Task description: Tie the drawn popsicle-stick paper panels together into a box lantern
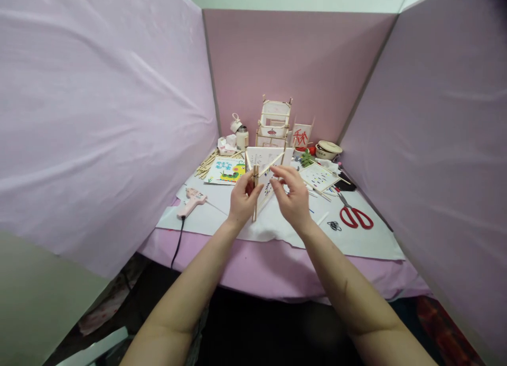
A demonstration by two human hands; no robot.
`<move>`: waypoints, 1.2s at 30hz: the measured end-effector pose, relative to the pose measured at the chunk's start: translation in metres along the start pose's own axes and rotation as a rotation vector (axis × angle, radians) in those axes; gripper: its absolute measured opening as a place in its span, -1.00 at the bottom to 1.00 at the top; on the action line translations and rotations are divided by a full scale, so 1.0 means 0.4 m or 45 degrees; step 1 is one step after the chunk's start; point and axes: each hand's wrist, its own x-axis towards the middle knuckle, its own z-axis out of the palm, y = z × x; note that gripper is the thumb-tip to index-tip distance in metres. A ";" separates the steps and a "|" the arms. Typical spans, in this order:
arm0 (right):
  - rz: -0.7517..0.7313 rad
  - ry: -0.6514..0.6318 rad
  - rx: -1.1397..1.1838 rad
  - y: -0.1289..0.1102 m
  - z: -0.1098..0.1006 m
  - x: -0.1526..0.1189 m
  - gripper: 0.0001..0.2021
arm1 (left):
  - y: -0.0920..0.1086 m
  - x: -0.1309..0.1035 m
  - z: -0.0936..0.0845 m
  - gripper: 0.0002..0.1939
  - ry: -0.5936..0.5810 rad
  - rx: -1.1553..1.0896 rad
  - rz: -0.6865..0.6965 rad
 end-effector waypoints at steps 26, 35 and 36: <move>-0.352 -0.010 -0.075 0.081 0.057 -0.022 -0.78 | -0.011 -0.017 -0.011 -0.61 0.022 0.053 0.006; 0.422 -0.363 0.051 0.184 0.033 -0.119 -0.83 | -0.066 -0.163 -0.034 -0.65 -0.329 0.417 -0.418; 0.480 -0.461 0.024 0.192 0.033 -0.132 -0.85 | -0.068 -0.168 -0.036 -0.68 -0.393 0.487 -0.427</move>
